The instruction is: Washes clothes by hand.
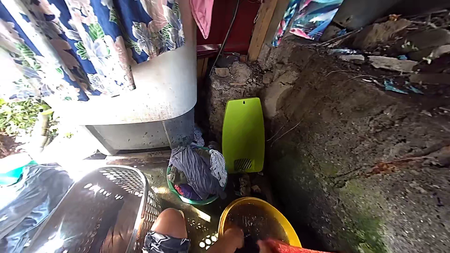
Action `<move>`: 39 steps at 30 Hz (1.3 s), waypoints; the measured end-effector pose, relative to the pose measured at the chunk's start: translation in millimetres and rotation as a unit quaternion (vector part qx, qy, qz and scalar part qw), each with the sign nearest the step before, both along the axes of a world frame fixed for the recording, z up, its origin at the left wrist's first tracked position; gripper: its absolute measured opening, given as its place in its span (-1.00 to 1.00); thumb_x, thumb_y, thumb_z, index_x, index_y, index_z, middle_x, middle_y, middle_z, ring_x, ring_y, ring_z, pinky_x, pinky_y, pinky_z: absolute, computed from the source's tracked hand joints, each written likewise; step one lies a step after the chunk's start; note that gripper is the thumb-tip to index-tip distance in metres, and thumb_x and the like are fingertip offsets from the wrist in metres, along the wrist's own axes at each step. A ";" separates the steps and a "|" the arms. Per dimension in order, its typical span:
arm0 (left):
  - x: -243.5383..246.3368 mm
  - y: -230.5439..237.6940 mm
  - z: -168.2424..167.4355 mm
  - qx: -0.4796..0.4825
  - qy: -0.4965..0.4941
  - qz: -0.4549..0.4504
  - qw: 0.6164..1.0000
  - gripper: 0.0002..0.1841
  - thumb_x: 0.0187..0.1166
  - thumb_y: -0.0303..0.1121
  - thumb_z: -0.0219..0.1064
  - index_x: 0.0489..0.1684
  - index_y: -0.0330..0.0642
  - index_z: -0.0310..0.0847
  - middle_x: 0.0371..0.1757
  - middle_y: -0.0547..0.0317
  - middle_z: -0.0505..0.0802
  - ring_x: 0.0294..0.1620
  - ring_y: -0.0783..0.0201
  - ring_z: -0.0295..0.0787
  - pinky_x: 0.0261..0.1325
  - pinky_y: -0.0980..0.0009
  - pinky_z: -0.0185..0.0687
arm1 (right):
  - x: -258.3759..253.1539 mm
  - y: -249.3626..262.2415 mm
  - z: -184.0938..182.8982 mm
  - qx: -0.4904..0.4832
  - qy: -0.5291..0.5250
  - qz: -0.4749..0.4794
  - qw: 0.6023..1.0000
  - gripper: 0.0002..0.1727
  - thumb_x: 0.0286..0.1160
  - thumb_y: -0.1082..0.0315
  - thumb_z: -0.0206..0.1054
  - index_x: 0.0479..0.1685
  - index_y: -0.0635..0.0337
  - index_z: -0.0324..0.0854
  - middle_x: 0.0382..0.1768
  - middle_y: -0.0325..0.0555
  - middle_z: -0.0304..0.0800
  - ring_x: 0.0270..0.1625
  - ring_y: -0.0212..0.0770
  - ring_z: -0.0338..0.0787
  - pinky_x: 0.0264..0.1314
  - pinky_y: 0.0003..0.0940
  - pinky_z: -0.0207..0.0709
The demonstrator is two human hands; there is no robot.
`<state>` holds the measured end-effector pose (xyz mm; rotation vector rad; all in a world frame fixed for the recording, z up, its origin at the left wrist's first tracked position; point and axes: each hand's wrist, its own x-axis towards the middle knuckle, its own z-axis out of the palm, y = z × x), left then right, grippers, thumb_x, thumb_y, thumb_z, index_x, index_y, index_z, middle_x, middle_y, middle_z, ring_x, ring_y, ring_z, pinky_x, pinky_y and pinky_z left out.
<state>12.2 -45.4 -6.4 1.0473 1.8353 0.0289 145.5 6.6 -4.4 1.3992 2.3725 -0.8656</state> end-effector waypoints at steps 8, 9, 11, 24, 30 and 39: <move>-14.3 -48.3 40.1 0.435 -0.341 0.195 0.810 0.38 -0.18 -0.58 0.79 0.90 -0.32 -0.14 0.79 -0.36 0.31 0.80 -0.14 0.26 0.82 -0.10 0.19 | -50.3 -11.5 264.3 0.035 0.477 -0.083 0.875 -0.78 0.17 0.60 0.40 -0.19 0.39 0.54 -0.29 -0.12 0.61 -0.48 -0.40 0.61 -0.51 -0.46 0.56; -8.3 -49.1 34.8 0.445 -0.306 0.216 0.813 0.38 -0.23 -0.50 0.82 0.89 -0.29 -0.04 0.77 -0.33 0.35 0.79 -0.18 0.25 0.78 -0.22 0.17 | -48.6 -11.7 291.1 0.052 0.518 -0.089 0.849 -0.78 0.16 0.59 0.39 -0.22 0.28 0.51 -0.34 -0.26 0.59 -0.50 -0.51 0.59 -0.55 -0.58 0.53; 3.5 -47.1 19.3 0.418 -0.216 0.247 0.847 0.26 -0.19 -0.36 0.85 0.83 -0.19 0.19 0.72 -0.25 0.47 0.76 -0.22 0.29 0.77 -0.28 0.16 | -39.1 -7.6 330.1 0.085 0.601 -0.102 0.788 -0.75 0.16 0.59 0.35 -0.29 0.04 0.46 -0.44 -0.51 0.63 -0.55 -0.64 0.62 -0.62 -0.70 0.52; 21.3 -18.4 225.4 0.489 -0.398 0.391 0.671 -0.67 0.43 -0.77 0.18 0.16 -0.45 0.54 0.00 -0.04 0.75 0.00 0.31 0.69 0.14 0.34 0.67 | 44.6 23.2 165.8 0.026 0.185 0.037 0.982 0.08 -0.05 0.33 0.79 0.65 0.48 0.32 0.51 0.60 0.42 0.61 0.47 0.41 0.66 0.38 0.27; 19.3 -40.0 264.7 0.499 -0.487 0.423 0.579 -0.59 0.48 -0.80 0.07 0.28 -0.36 0.46 -0.03 0.11 0.78 -0.09 0.38 0.76 0.03 0.36 0.76 | -24.0 -34.7 112.1 -0.080 0.570 -0.303 0.759 -0.51 0.70 0.55 0.07 0.59 0.50 0.25 0.37 0.22 0.57 0.38 -0.23 0.63 0.48 -0.30 0.54; 1.0 -83.1 136.9 0.268 -0.626 0.456 0.572 -0.40 0.89 0.08 -0.35 0.72 -0.02 0.24 0.33 -0.11 0.76 0.20 -0.05 0.80 0.14 -0.06 0.75 | -52.9 -27.5 170.3 0.067 0.670 -0.029 0.739 -0.44 0.40 0.42 0.22 0.39 0.60 0.50 0.35 0.17 0.68 0.42 -0.28 0.66 0.58 -0.35 0.49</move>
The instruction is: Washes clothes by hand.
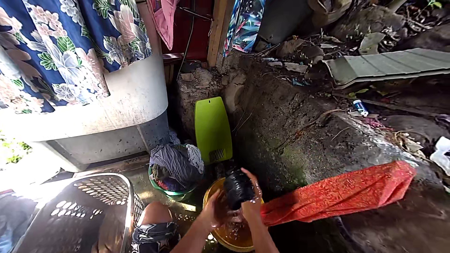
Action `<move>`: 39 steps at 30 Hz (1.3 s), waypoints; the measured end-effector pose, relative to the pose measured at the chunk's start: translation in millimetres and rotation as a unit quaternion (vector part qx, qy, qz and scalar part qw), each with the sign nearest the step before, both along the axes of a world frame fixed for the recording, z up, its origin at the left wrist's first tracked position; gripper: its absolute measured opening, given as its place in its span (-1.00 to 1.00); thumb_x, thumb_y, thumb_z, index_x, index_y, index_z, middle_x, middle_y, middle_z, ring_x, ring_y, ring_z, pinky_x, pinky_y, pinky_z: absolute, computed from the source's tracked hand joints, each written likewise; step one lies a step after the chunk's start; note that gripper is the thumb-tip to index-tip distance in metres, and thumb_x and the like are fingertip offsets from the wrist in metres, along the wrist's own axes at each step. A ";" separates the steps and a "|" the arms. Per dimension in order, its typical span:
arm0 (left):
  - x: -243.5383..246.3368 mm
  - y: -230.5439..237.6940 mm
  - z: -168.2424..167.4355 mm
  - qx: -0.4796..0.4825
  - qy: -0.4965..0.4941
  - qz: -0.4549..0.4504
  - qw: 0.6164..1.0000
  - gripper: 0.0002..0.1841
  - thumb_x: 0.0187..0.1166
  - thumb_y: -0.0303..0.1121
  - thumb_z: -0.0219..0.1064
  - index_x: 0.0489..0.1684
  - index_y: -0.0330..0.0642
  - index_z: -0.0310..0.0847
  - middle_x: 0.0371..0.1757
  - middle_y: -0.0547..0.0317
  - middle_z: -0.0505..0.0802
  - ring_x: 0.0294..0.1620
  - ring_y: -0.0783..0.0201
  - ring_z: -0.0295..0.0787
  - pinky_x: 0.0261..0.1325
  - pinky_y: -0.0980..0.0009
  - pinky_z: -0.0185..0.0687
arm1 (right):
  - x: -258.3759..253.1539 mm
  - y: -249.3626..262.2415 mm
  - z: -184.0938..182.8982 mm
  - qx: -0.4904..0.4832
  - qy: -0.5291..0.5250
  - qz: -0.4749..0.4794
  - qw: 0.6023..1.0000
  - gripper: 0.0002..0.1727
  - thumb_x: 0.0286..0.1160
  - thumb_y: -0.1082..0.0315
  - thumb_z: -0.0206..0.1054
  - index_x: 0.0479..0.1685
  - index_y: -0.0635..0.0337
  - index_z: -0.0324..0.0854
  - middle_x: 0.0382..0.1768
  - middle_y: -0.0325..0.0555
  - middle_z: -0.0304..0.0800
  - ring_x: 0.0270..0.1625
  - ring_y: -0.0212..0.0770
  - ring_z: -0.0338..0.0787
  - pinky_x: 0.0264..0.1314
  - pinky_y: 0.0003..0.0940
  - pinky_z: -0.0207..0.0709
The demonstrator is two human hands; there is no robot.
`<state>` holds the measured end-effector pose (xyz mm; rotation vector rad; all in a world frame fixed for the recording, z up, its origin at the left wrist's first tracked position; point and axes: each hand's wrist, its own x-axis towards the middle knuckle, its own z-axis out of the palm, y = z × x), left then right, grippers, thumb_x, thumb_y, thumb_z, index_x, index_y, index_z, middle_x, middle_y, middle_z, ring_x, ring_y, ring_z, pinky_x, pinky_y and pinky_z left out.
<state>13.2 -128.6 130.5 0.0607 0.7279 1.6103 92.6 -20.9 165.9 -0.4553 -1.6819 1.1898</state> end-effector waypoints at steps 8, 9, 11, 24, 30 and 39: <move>-16.6 65.6 25.7 0.003 0.002 0.231 0.973 -0.74 0.80 -0.28 0.04 0.08 -0.21 0.60 -0.20 0.07 0.85 -0.17 0.25 0.84 -0.06 0.26 0.79 | 13.2 -29.9 -27.2 -0.117 -0.018 -0.143 0.983 -0.51 0.39 0.48 0.10 0.29 0.63 0.43 0.10 0.08 0.72 0.17 -0.44 0.73 0.32 -0.54 0.61; -15.2 68.8 31.9 -0.029 0.056 0.235 0.970 -0.77 0.76 -0.36 0.14 0.17 -0.29 0.57 -0.13 -0.01 0.83 -0.13 0.21 0.82 0.00 0.22 0.78 | 15.4 -27.9 -33.1 -0.232 -0.024 -0.151 0.961 -0.53 0.66 0.48 -0.09 0.48 0.55 0.30 0.21 0.13 0.65 0.22 -0.34 0.70 0.33 -0.39 0.61; -8.2 70.7 39.3 -0.048 0.181 0.215 0.958 -0.65 0.64 -0.49 0.26 0.33 -0.47 0.46 0.03 -0.16 0.77 0.00 0.17 0.74 0.15 0.20 0.71 | 18.6 -20.9 -39.5 -0.393 -0.031 -0.123 0.911 -0.50 0.92 0.27 -0.32 0.64 0.31 0.20 0.33 0.12 0.57 0.29 -0.18 0.65 0.33 -0.15 0.59; -91.5 15.4 35.8 -0.112 0.569 0.196 0.791 -0.56 0.57 -0.19 0.37 0.19 -0.43 0.72 -0.02 -0.17 0.90 0.07 0.10 0.87 0.29 0.05 0.72 | -18.2 -44.9 -10.6 -0.299 -0.170 -0.084 0.935 -0.45 0.58 0.58 0.15 0.60 0.43 0.30 0.37 0.24 0.61 0.36 -0.16 0.66 0.44 -0.24 0.54; -178.4 -29.3 115.5 -0.130 0.621 0.357 0.685 -0.75 0.57 -0.25 0.45 -0.10 -0.30 0.74 -0.35 0.08 0.81 -0.30 0.28 0.77 -0.09 0.14 0.70 | -82.6 -40.8 30.2 0.111 -0.103 -0.084 0.985 -0.42 0.19 0.47 0.45 0.32 0.54 0.62 0.19 0.37 0.75 0.28 0.14 0.75 0.43 -0.06 0.57; -262.9 -78.6 110.8 -0.487 0.664 0.163 0.544 -0.20 0.55 0.16 0.43 0.65 -0.25 0.44 0.68 -0.47 0.43 0.74 -0.54 0.16 0.47 -0.68 0.08 | -169.4 -8.1 40.6 0.210 -0.419 0.120 0.875 -0.01 0.14 0.06 0.72 0.75 -0.15 0.38 0.79 0.39 0.06 0.84 0.42 0.00 0.77 0.31 0.07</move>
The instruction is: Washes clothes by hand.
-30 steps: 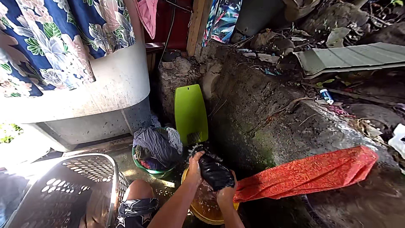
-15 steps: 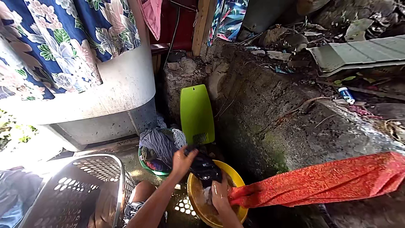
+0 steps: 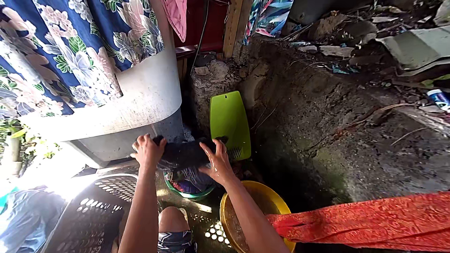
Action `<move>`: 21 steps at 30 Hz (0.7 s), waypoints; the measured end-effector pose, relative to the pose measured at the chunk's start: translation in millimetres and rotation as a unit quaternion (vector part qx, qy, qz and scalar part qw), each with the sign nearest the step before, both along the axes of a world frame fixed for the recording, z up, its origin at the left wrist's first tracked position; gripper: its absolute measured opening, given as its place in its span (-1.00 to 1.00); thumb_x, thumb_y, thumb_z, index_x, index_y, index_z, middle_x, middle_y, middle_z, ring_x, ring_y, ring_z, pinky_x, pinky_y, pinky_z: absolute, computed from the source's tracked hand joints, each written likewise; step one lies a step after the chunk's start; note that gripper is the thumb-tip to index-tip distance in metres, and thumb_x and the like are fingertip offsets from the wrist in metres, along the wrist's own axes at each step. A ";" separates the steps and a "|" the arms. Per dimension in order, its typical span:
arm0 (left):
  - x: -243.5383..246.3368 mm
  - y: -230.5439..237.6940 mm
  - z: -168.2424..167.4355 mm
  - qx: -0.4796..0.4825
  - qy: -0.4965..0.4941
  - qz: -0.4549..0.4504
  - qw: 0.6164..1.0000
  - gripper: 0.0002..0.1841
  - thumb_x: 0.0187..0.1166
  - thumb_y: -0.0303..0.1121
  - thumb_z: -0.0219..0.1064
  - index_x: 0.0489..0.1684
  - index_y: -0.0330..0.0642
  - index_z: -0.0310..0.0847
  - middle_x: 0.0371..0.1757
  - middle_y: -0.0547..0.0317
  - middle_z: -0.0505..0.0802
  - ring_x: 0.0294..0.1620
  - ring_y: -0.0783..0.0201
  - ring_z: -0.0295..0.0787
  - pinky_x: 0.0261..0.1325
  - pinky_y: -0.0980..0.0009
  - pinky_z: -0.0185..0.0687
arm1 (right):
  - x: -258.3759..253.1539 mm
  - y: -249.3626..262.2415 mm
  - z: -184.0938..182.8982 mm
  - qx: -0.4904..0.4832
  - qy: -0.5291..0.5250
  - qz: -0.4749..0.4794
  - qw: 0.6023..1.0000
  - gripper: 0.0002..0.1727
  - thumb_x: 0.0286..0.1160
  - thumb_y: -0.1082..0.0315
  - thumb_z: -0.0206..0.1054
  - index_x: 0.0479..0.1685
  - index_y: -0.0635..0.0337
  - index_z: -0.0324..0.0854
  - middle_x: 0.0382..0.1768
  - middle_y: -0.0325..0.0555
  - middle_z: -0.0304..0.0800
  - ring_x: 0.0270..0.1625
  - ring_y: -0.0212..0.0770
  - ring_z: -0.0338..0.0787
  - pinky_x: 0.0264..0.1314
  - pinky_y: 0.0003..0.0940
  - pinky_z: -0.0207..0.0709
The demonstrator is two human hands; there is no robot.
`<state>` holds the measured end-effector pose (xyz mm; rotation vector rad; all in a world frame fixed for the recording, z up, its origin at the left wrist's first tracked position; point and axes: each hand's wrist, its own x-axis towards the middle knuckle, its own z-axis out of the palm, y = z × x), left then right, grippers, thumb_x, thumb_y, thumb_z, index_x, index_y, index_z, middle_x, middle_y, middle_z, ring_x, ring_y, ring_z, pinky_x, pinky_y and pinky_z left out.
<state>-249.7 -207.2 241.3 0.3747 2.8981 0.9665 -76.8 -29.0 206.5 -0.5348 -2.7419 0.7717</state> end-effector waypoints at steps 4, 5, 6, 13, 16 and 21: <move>25.5 40.5 -92.5 -0.090 0.010 -0.279 0.956 -0.09 0.47 0.27 0.39 0.90 0.31 0.12 0.93 -0.22 0.03 0.88 -0.54 -0.30 0.51 -0.81 -0.28 | 33.7 21.1 -58.6 -0.073 -0.068 -0.066 0.993 -0.29 0.31 0.13 0.60 0.55 0.07 0.59 0.78 0.40 0.09 0.80 0.46 0.07 0.73 0.31 0.13; 34.0 52.0 -104.5 -0.133 0.024 -0.322 0.937 -0.07 0.42 0.35 0.39 0.89 0.50 0.08 0.95 -0.18 -0.04 0.89 -0.52 -0.36 0.50 -0.82 -0.34 | 48.0 28.1 -75.3 -0.076 -0.044 -0.098 0.991 -0.40 0.35 0.18 0.56 0.45 0.14 0.67 0.71 0.41 0.23 0.75 0.46 0.19 0.70 0.30 0.20; 38.2 61.2 -111.1 -0.164 0.048 -0.332 0.928 -0.09 0.40 0.41 0.35 0.86 0.59 0.10 0.94 -0.18 0.02 0.89 -0.51 -0.28 0.49 -0.81 -0.26 | 63.8 36.3 -90.6 -0.075 -0.022 -0.130 0.988 -0.50 0.40 0.24 0.51 0.35 0.21 0.72 0.63 0.42 0.37 0.69 0.46 0.29 0.68 0.29 0.25; 37.9 98.5 -112.3 -0.227 0.053 -0.224 0.946 -0.17 0.48 0.47 0.20 0.83 0.57 0.16 0.83 -0.23 0.27 0.78 -0.48 0.12 0.45 -0.69 0.04 | 144.6 84.8 -165.0 -0.131 -0.256 -0.228 0.930 -0.53 0.67 0.27 0.29 0.47 0.33 0.59 0.51 0.41 0.54 0.65 0.37 0.44 0.70 0.22 0.28; 50.6 92.7 -114.9 -0.223 0.047 -0.234 0.945 -0.15 0.45 0.43 0.25 0.85 0.59 0.12 0.89 -0.18 0.15 0.85 -0.49 -0.08 0.51 -0.75 -0.21 | 144.8 78.5 -194.9 -0.171 -0.398 -0.159 0.887 -0.36 0.71 0.16 0.26 0.69 0.31 0.35 0.63 0.37 0.42 0.72 0.32 0.36 0.75 0.23 0.20; 59.4 93.1 -110.1 -0.159 0.065 -0.206 0.963 -0.13 0.40 0.33 0.40 0.82 0.46 0.24 0.89 -0.20 0.17 0.89 -0.46 -0.21 0.57 -0.74 -0.50 | 178.1 18.5 -225.1 -0.288 -0.368 -0.262 0.844 -0.46 0.78 0.34 0.11 0.65 0.46 0.34 0.63 0.41 0.40 0.73 0.28 0.36 0.76 0.18 0.17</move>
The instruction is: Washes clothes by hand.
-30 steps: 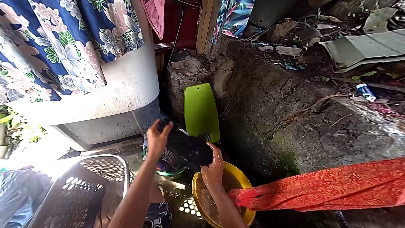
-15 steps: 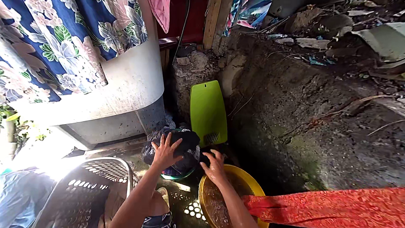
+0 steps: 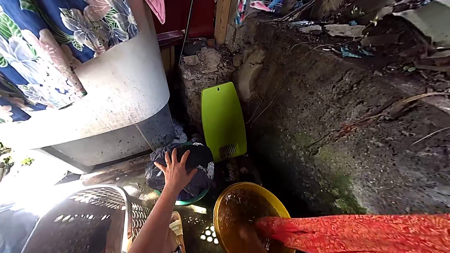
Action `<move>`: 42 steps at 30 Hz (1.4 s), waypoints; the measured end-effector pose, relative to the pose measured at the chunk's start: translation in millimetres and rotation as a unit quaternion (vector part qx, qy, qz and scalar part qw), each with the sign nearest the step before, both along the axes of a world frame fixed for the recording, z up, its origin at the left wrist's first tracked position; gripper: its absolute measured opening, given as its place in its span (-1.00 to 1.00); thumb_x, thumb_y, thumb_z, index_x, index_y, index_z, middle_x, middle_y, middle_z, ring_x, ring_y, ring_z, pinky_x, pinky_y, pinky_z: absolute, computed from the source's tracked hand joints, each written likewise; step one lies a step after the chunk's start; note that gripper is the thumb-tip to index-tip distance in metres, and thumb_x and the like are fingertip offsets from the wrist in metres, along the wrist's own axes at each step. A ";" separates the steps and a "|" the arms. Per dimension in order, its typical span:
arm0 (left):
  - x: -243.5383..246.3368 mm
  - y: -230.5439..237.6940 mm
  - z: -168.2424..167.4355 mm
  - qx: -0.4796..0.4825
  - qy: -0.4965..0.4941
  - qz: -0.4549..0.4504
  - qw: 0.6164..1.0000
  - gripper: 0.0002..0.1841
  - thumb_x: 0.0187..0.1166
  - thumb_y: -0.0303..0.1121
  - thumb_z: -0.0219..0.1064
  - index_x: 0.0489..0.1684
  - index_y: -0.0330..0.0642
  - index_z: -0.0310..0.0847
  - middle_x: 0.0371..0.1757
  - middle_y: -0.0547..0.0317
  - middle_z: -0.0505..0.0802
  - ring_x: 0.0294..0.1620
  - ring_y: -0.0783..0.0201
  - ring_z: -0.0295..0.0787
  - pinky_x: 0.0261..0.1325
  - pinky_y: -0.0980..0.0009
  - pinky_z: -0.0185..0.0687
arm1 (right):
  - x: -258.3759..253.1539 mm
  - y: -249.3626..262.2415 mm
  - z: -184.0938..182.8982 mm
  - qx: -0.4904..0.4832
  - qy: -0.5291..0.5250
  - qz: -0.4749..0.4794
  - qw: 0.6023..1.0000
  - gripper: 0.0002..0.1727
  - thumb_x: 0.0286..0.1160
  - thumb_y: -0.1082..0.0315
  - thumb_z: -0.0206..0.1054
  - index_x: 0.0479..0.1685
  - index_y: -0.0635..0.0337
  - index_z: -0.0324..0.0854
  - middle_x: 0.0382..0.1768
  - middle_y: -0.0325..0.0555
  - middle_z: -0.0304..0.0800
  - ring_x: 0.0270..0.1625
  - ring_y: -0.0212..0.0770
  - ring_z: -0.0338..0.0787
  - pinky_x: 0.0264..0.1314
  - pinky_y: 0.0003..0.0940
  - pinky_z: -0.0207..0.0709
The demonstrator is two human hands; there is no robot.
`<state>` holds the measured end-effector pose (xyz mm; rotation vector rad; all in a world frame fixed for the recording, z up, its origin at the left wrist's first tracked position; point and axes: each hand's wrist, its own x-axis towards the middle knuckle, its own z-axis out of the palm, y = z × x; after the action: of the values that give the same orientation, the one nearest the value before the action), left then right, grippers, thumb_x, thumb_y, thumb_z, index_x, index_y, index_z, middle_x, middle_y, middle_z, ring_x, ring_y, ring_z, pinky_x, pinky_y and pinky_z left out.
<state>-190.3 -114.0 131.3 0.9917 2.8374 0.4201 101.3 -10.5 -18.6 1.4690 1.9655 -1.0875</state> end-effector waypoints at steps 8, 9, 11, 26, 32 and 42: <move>88.6 37.0 23.1 0.236 -0.131 -0.225 0.936 -0.60 0.61 -0.26 0.36 0.37 -0.19 0.72 0.36 -0.12 0.79 0.46 -0.07 0.68 0.53 -0.01 0.56 | 44.5 -28.8 43.7 -0.057 0.111 -0.051 0.991 -0.52 0.86 0.24 0.02 0.51 0.45 0.47 0.47 0.33 0.59 0.57 0.14 0.55 0.64 0.07 0.37; 98.7 41.5 17.2 0.195 -0.213 -0.276 0.917 -0.60 0.64 -0.28 0.35 0.40 -0.22 0.69 0.41 -0.15 0.77 0.52 -0.06 0.64 0.60 0.02 0.52 | 35.1 -10.7 21.6 -0.037 0.034 0.062 0.997 -0.51 0.78 0.23 0.14 0.49 0.40 0.54 0.46 0.35 0.62 0.57 0.25 0.56 0.62 0.23 0.36; 112.2 52.3 -0.3 0.087 -0.290 -0.362 0.882 -0.59 0.68 -0.30 0.32 0.45 -0.23 0.65 0.48 -0.17 0.72 0.61 -0.08 0.54 0.67 0.00 0.40 | 19.2 21.6 4.9 -0.017 -0.055 0.219 0.974 -0.51 0.64 0.10 0.30 0.37 0.27 0.66 0.44 0.36 0.64 0.56 0.34 0.56 0.53 0.41 0.38; 188.9 55.5 -44.1 0.008 -0.388 -0.318 0.865 -0.49 0.57 -0.15 0.48 0.34 -0.37 0.66 0.27 -0.35 0.80 0.40 -0.23 0.71 0.54 -0.19 0.48 | 60.5 37.0 206.7 0.191 0.382 -0.044 0.903 -0.69 0.61 0.42 0.27 0.20 0.46 0.60 0.03 0.16 0.76 0.06 -0.15 0.76 0.20 -0.23 0.62; 168.6 58.5 51.1 0.311 -0.504 -0.293 0.751 -0.80 0.49 -0.49 0.43 -0.03 -0.40 0.75 -0.08 0.05 0.88 -0.01 0.36 0.80 0.23 0.32 0.70 | 64.5 44.0 127.9 0.056 0.081 0.102 0.990 -0.19 0.36 0.21 0.60 0.61 0.41 0.41 0.50 0.46 0.53 0.61 0.34 0.49 0.68 0.27 0.29; 146.2 80.6 -25.7 -0.099 -0.347 -0.166 0.918 -0.45 0.70 -0.13 0.31 0.45 -0.43 0.52 0.39 -0.40 0.71 0.42 -0.25 0.69 0.43 -0.22 0.56 | 27.6 38.4 75.6 0.085 0.352 -0.243 0.900 -0.63 0.81 0.38 0.05 0.20 0.59 0.58 0.17 0.42 0.67 0.27 0.12 0.66 0.40 0.03 0.46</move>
<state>-44.1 -33.5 105.6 1.0008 1.9921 0.3459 128.8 27.9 57.0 1.9111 2.2431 -1.9262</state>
